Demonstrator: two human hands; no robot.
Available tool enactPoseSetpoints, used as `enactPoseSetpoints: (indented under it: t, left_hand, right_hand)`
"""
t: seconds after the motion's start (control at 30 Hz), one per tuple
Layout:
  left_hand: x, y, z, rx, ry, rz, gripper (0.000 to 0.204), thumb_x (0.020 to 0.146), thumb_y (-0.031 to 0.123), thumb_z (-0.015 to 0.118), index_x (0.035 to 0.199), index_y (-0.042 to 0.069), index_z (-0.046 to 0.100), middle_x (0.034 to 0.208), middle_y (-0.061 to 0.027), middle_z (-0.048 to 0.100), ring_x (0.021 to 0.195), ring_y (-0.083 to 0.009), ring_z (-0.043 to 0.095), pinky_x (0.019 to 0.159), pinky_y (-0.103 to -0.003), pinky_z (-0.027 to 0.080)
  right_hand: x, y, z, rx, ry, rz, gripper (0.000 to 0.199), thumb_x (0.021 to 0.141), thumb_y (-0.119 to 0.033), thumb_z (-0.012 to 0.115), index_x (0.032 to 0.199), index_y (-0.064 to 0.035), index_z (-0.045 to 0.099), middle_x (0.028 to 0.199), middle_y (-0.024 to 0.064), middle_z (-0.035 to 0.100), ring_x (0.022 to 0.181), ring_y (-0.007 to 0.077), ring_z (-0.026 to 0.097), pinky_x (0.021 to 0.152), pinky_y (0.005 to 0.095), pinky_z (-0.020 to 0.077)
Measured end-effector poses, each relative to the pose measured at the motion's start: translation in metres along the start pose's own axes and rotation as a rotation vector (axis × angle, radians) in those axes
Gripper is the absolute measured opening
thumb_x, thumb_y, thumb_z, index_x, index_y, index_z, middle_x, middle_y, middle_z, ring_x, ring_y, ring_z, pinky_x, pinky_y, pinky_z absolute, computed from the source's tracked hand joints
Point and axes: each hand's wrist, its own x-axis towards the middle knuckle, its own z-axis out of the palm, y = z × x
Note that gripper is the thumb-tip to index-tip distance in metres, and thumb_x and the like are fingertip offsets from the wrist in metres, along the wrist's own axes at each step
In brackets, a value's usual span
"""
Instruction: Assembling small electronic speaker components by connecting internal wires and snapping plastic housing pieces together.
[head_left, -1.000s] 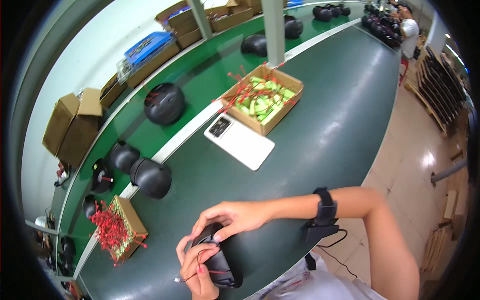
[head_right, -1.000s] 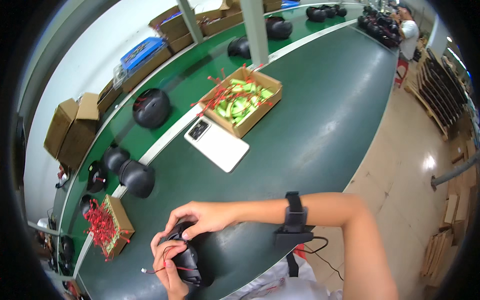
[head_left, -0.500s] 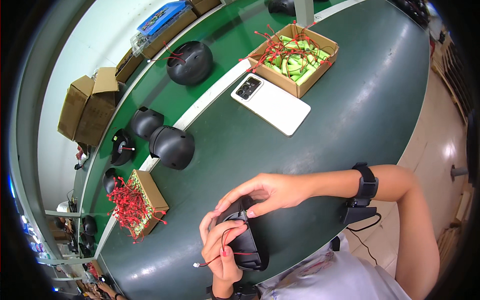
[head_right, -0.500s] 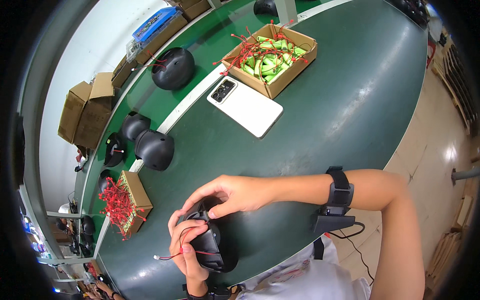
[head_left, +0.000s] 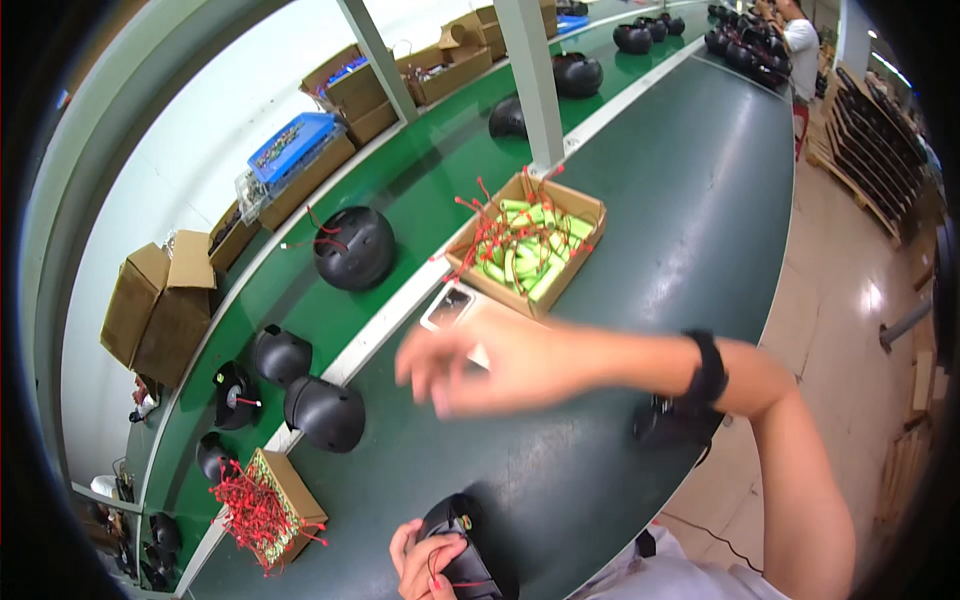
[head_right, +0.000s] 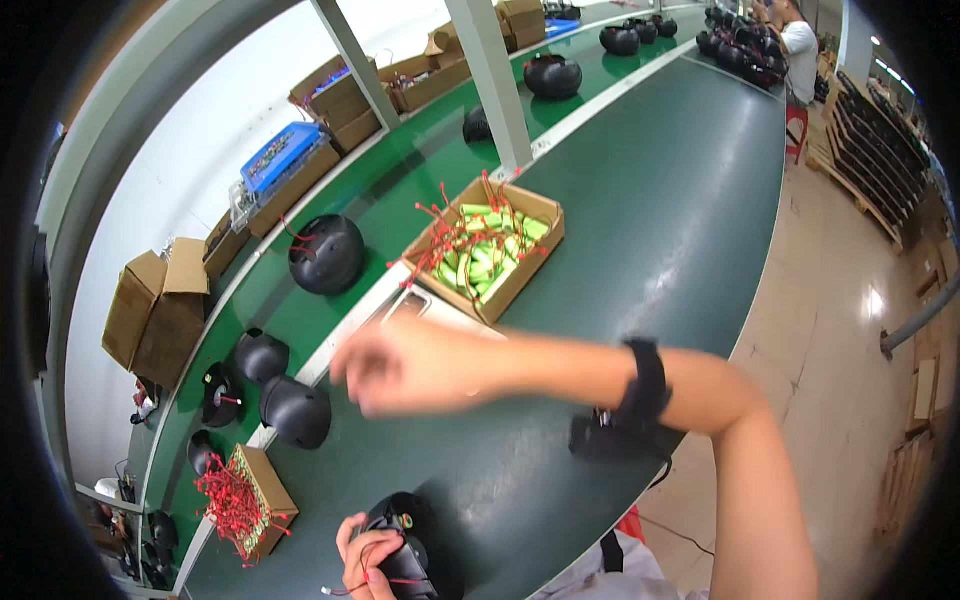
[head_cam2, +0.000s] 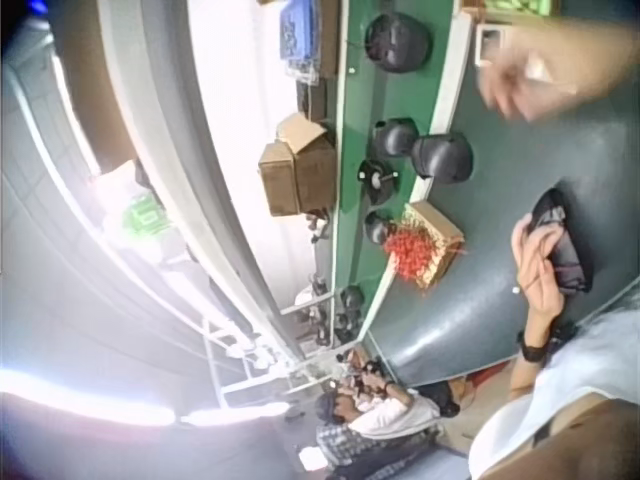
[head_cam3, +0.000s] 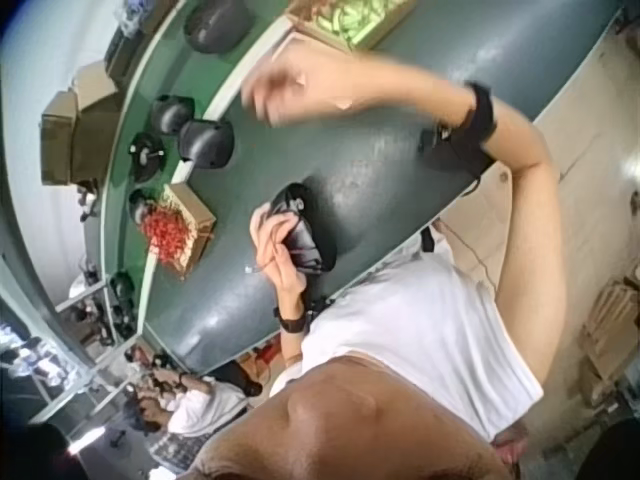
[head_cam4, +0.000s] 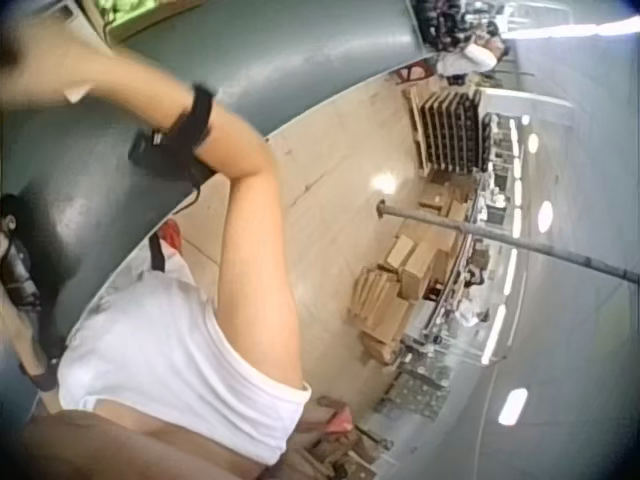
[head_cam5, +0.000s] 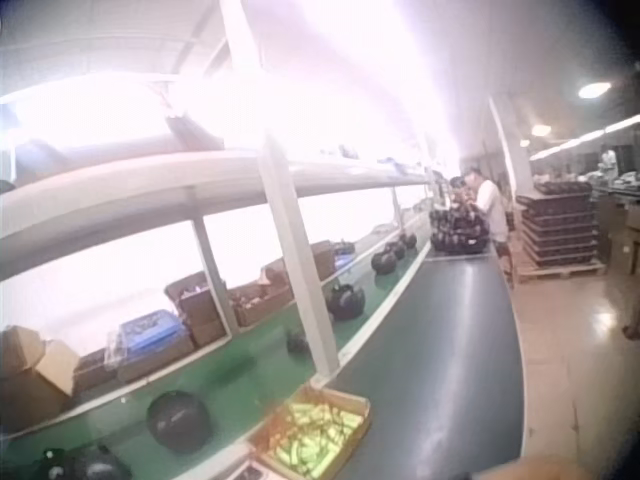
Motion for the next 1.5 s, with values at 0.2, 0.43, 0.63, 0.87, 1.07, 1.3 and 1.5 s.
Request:
enactPoseSetpoints:
  t: [0.2, 0.43, 0.63, 0.87, 1.07, 1.3, 1.5]
  left_hand:
    - [0.0, -0.002, 0.002, -0.028, 0.017, -0.004, 0.051, 0.1, 0.036, 0.038, 0.093, -0.003, 0.071, 0.104, -0.0149, 0.065, 0.12, -0.0397, 0.048, 0.106, -0.05, 0.031]
    - [-0.013, 0.001, 0.001, -0.098, 0.087, -0.149, 0.057, 0.098, 0.043, 0.043, 0.088, -0.005, 0.072, 0.096, -0.0136, 0.067, 0.118, -0.0404, 0.047, 0.103, -0.053, 0.033]
    - [-0.012, -0.001, 0.004, -0.114, 0.068, -0.198, 0.061, 0.096, 0.047, 0.045, 0.086, -0.005, 0.073, 0.092, -0.0104, 0.068, 0.117, -0.0384, 0.048, 0.103, -0.053, 0.034]
    - [0.003, 0.006, 0.006, -0.164, 0.044, -0.165, 0.059, 0.098, 0.042, 0.042, 0.085, -0.008, 0.071, 0.093, -0.0147, 0.068, 0.107, -0.0391, 0.056, 0.103, -0.053, 0.034]
    - [0.017, 0.001, 0.007, -0.19, -0.023, 0.007, 0.051, 0.099, 0.03, 0.04, 0.089, -0.01, 0.069, 0.092, -0.0175, 0.067, 0.094, -0.0357, 0.063, 0.103, -0.055, 0.034]
    - [0.017, 0.002, -0.001, -0.204, -0.011, 0.08, 0.043, 0.099, 0.023, 0.04, 0.093, -0.01, 0.068, 0.096, -0.0203, 0.065, 0.102, -0.0401, 0.059, 0.104, -0.051, 0.036]
    - [0.026, -0.015, 0.008, -0.252, -0.023, 0.195, 0.041, 0.096, 0.019, 0.042, 0.099, -0.012, 0.069, 0.097, -0.017, 0.065, 0.098, -0.0366, 0.06, 0.104, -0.052, 0.035]
  right_hand:
    - [0.126, 0.044, -0.218, -1.067, 0.593, 0.377, 0.07, 0.077, -0.03, 0.073, 0.128, 0.0077, 0.043, 0.118, 0.0287, 0.058, 0.114, 0.0377, 0.057, 0.096, 0.0441, 0.0467]
    - [0.183, 0.127, -0.285, -1.277, 0.769, 1.014, 0.092, 0.073, -0.028, 0.073, 0.148, -0.0043, 0.024, 0.15, 0.0229, 0.029, 0.14, 0.0443, 0.024, 0.107, 0.0569, 0.0306]
    - [0.153, 0.167, -0.323, -1.472, 0.664, 1.161, 0.095, 0.072, -0.024, 0.071, 0.15, -0.004, 0.02, 0.151, 0.0239, 0.027, 0.141, 0.0452, 0.022, 0.112, 0.0519, 0.0265]
    - [0.164, 0.128, -0.317, -1.422, 0.5, 1.042, 0.093, 0.056, -0.033, 0.084, 0.134, -0.0036, 0.043, 0.13, 0.0126, 0.053, 0.127, 0.0323, 0.044, 0.101, 0.0534, 0.0385]
    - [0.185, 0.046, -0.235, -1.143, 0.378, -0.187, 0.1, 0.053, -0.012, 0.083, 0.137, 0.0013, 0.031, 0.127, 0.0268, 0.048, 0.122, 0.0421, 0.045, 0.102, 0.0441, 0.0413]
    - [0.005, -0.057, -0.02, -1.064, 0.137, -0.572, 0.05, 0.072, -0.007, 0.063, 0.12, -0.0034, 0.053, 0.116, 0.0166, 0.052, 0.11, 0.0352, 0.053, 0.097, 0.0491, 0.0432]
    - [-0.106, -0.005, 0.059, -1.031, 0.126, -0.357, 0.052, 0.073, -0.017, 0.074, 0.117, -0.0087, 0.049, 0.128, 0.0191, 0.039, 0.123, 0.0478, 0.039, 0.098, 0.0636, 0.0406]
